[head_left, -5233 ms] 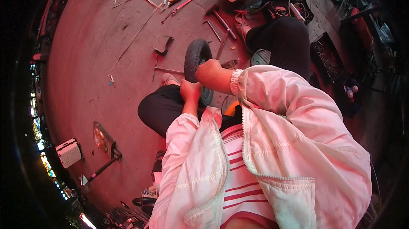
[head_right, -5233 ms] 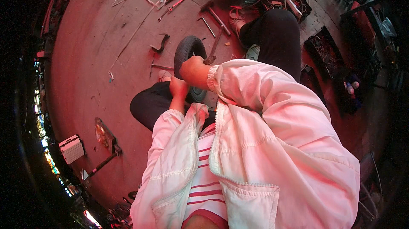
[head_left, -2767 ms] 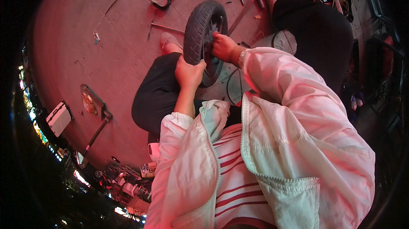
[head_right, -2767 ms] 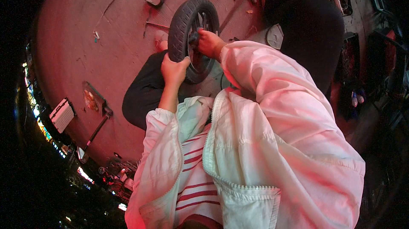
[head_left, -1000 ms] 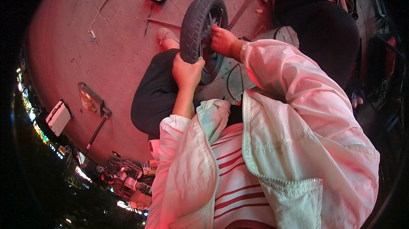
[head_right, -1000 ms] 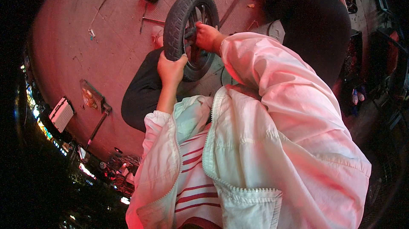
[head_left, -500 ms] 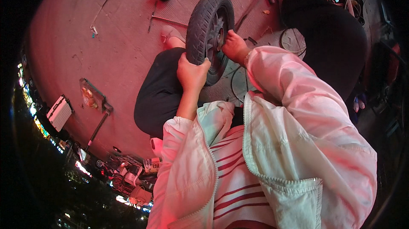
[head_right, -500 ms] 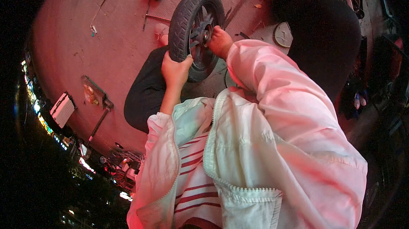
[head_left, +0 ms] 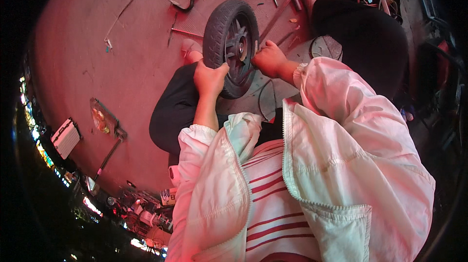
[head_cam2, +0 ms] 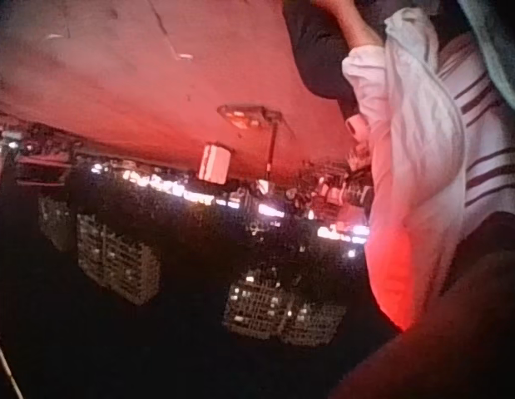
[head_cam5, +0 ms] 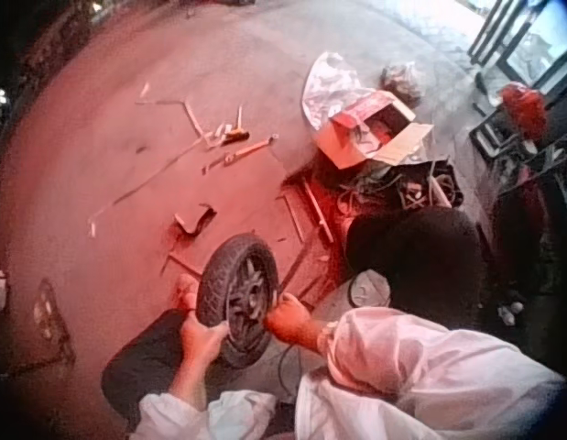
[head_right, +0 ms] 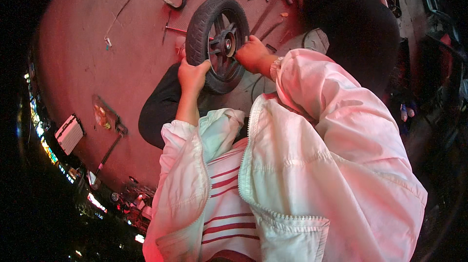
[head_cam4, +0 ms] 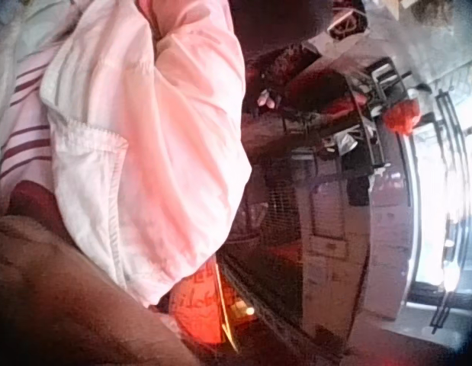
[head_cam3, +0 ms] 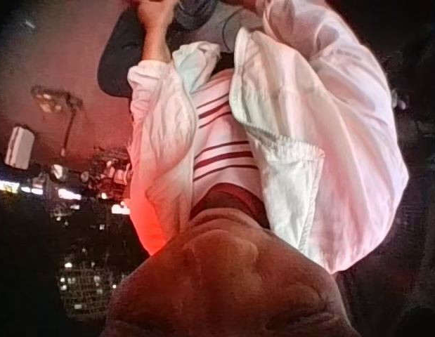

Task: The person sits on the floor and uses a metal tire lever to pry the tire bead away from the rim of a small wheel. They repeatedly insert the lever and rotate the wheel to work the tire off the rim.

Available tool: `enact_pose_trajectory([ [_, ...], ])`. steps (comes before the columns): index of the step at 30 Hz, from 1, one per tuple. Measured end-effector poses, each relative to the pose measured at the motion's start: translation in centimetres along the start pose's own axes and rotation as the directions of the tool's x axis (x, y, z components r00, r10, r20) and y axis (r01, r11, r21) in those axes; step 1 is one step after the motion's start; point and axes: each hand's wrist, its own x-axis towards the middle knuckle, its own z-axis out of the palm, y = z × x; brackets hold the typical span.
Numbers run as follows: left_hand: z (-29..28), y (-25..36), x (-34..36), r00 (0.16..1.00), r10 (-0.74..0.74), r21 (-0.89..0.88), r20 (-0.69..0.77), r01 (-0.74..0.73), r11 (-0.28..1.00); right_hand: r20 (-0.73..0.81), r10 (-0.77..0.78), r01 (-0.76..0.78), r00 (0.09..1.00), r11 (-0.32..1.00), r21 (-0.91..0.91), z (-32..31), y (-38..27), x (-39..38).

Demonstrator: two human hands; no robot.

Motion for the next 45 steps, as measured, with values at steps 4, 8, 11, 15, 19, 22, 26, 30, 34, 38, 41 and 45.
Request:
enact_pose_trajectory([
  [4, 0.3, -1.3, 1.0, 1.0, 0.016, -0.001, -0.007, -0.016, 1.0, 0.18, 0.13, -0.148, 0.975, 0.985, 0.089, -1.2, -1.6, -3.2],
  [8, 0.8, -1.4, 1.7, 0.998, 0.058, 0.024, -0.019, -0.058, 0.998, 0.224, 0.142, -0.184, 0.964, 0.966, 0.18, -1.6, -2.9, -6.5],
  [11, 1.2, -1.2, 1.9, 0.991, 0.09, 0.109, -0.1, -0.079, 0.991, 0.232, 0.16, -0.203, 0.96, 0.963, 0.178, -4.3, -4.2, -9.1],
  [15, 0.7, 2.2, 1.3, 0.997, 0.068, 0.127, -0.029, -0.064, 0.99, 0.281, 0.165, -0.241, 0.945, 0.935, 0.259, -6.7, -4.4, -12.7],
  [19, 1.0, 1.9, 1.9, 0.998, 0.009, 0.165, -0.058, 0.0, 0.986, 0.294, 0.121, -0.246, 0.948, 0.865, 0.438, -5.4, -7.5, -15.4],
  [22, 1.9, 0.2, 3.1, 0.996, -0.033, 0.161, -0.088, 0.047, 0.986, 0.233, 0.174, -0.275, 0.957, 0.8, 0.533, -5.0, -9.7, -16.3],
  [26, 2.1, 2.9, 1.6, 0.989, 0.054, 0.052, -0.138, -0.047, 0.998, 0.151, 0.176, -0.231, 0.973, 0.714, 0.661, -4.1, -8.3, -16.2],
  [30, 3.2, 0.9, 1.2, 0.987, 0.146, -0.418, -0.068, -0.161, 0.894, 0.053, 0.268, -0.214, 0.962, 0.62, 0.755, -5.0, -8.2, -17.3],
  [34, 5.6, -0.7, -1.3, 0.972, 0.235, -0.389, 0.004, -0.215, 0.896, -0.072, 0.295, -0.136, 0.953, 0.625, 0.769, -4.3, -7.1, -16.9],
  [38, 6.0, -0.3, -2.2, 0.971, 0.173, -0.168, -0.165, -0.201, 0.965, -0.085, 0.309, -0.142, 0.947, 0.64, 0.755, -4.3, -7.0, -16.7],
  [41, 5.5, 0.3, -1.5, 0.985, 0.122, -0.135, -0.12, -0.138, 0.981, -0.096, 0.339, -0.128, 0.936, 0.581, 0.804, -3.8, -7.9, -16.3],
  [45, 4.2, 2.6, -2.5, 0.992, 0.082, 0.028, -0.1, -0.079, 0.996, -0.029, 0.302, -0.146, 0.953, 0.538, 0.83, -5.2, -7.5, -16.9],
])
